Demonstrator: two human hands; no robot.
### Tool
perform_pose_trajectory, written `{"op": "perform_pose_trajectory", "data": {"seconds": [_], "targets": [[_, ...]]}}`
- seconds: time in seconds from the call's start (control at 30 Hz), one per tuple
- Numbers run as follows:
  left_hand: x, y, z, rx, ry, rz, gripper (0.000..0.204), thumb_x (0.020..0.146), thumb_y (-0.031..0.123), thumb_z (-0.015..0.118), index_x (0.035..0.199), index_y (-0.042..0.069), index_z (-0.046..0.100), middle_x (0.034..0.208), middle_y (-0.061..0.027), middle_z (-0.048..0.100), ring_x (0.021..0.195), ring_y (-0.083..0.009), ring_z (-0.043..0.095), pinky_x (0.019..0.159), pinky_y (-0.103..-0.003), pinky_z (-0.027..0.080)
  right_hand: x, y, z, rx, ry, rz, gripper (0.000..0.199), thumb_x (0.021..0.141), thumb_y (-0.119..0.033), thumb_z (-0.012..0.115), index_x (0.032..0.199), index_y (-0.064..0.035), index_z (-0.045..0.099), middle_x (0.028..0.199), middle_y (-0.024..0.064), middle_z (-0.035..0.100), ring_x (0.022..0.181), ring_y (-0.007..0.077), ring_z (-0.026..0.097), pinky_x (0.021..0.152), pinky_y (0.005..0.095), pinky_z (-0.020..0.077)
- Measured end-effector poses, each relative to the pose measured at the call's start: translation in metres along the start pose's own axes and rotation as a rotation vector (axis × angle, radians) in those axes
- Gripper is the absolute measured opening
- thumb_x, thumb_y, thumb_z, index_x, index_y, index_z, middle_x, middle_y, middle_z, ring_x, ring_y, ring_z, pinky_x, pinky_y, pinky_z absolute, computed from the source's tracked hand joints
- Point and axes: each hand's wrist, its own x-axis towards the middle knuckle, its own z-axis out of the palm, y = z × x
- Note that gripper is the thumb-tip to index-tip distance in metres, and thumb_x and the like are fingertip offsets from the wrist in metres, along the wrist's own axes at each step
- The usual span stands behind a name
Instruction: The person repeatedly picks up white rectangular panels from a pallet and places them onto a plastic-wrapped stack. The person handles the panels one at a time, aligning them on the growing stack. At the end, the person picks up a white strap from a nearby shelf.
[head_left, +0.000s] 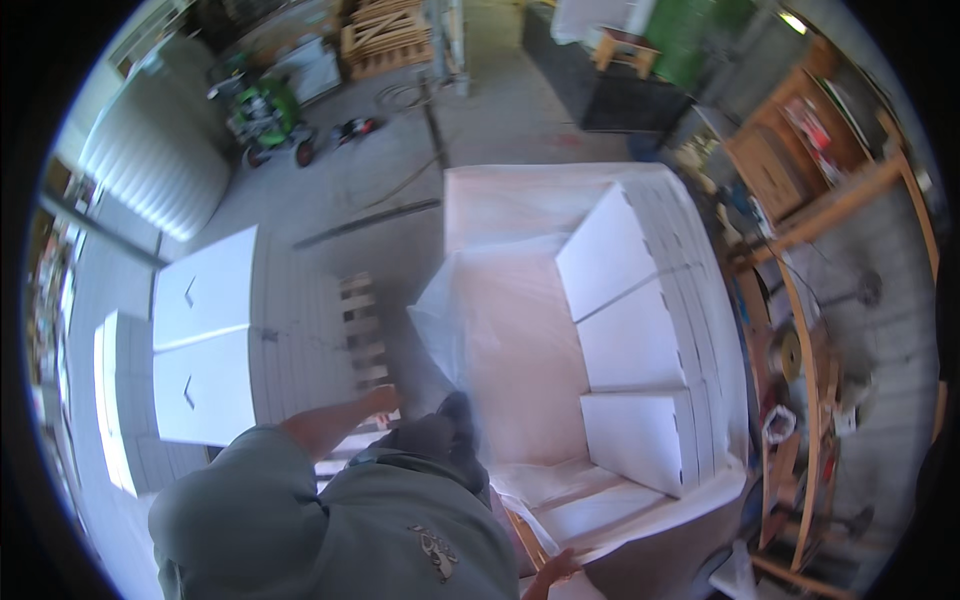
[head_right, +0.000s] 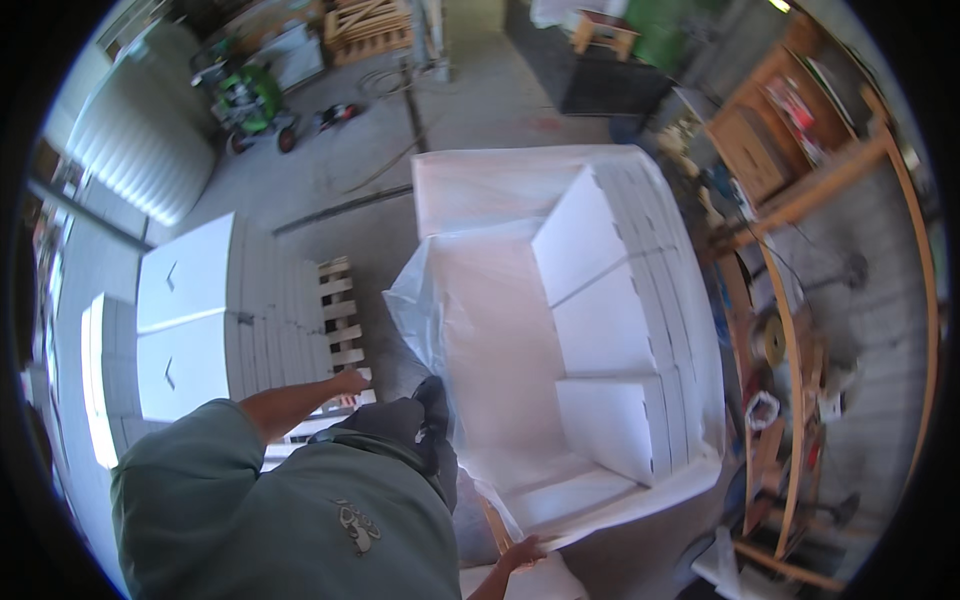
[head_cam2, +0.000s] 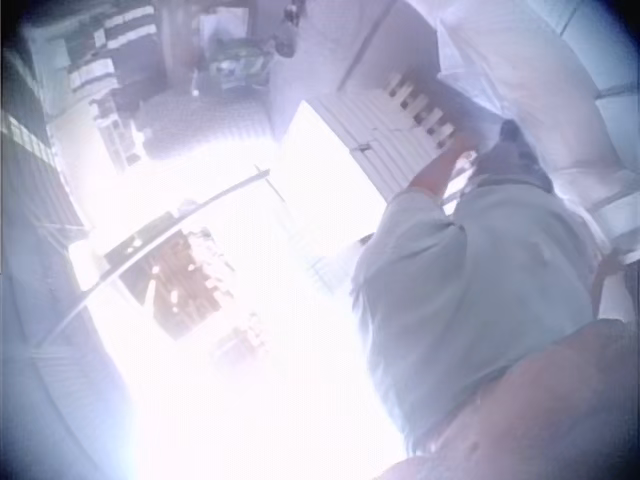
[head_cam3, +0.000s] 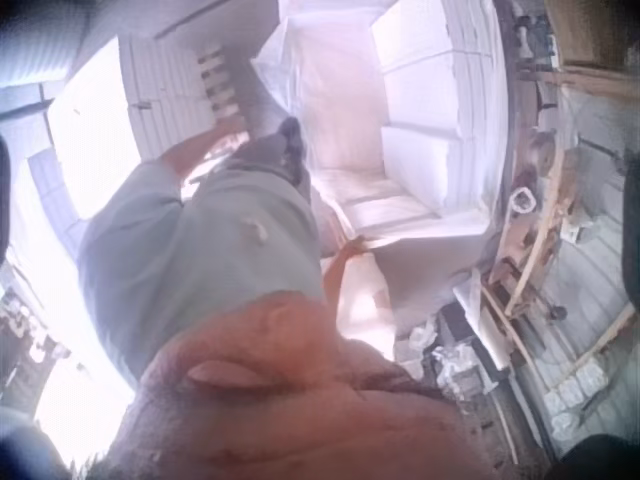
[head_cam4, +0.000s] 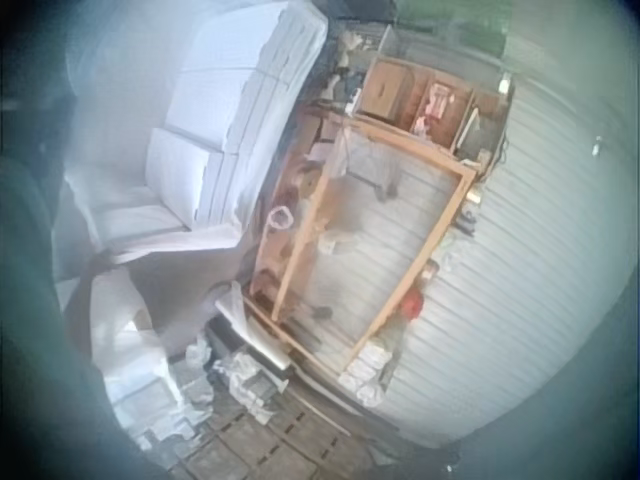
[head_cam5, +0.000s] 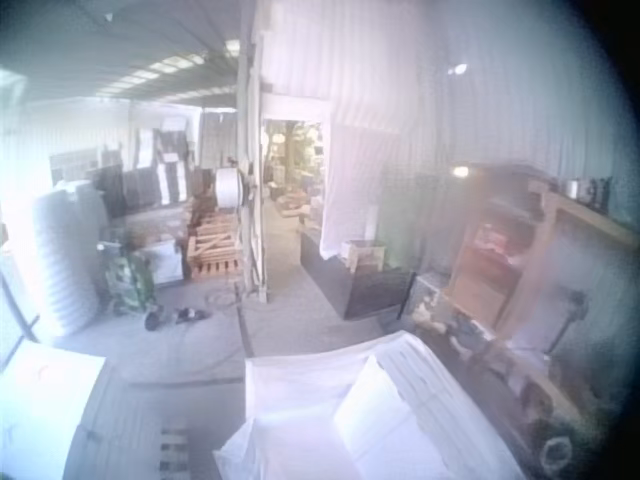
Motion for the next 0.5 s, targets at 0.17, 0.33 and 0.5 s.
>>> {"op": "perform_pose_trajectory", "data": {"seconds": [0.17,0.33,0.5], "targets": [[-0.012,0.003,-0.017,-0.255,-0.047,-0.088,0.042,0.086,0.031,0.042,0.085,-0.008,0.061,0.081,-0.0223,0.064,0.066,-0.0343,0.068,0.054,-0.044,0.058,0.038,0.020,0.022,-0.067,0.007,-0.031,0.064,0.086,-0.045,0.057,0.110,0.0125,0.039,0.089,0.0298,0.061,0.084,0.0517,0.058,0.075,0.0584,0.0468],[-0.046,-0.034,-0.019,-0.310,0.046,-0.119,0.042,0.087,0.030,0.041,0.093,-0.007,0.059,0.087,-0.0214,0.065,0.068,-0.0330,0.068,0.056,-0.044,0.058,0.047,0.029,0.036,-0.189,0.064,-0.066,0.053,0.089,-0.043,0.053,0.105,0.0078,0.046,0.086,0.0235,0.063,0.074,0.0422,0.063,0.062,0.0514,0.0520],[-0.083,-0.090,0.012,-0.389,0.016,-0.178,0.037,0.088,0.026,0.042,0.089,-0.007,0.061,0.083,-0.0207,0.065,0.063,-0.0294,0.069,0.050,-0.039,0.058,0.047,-0.019,0.034,-0.225,-0.037,-0.233,0.053,0.089,-0.042,0.053,0.104,0.0074,0.047,0.085,0.0230,0.063,0.074,0.0412,0.063,0.061,0.0505,0.0520]]}}
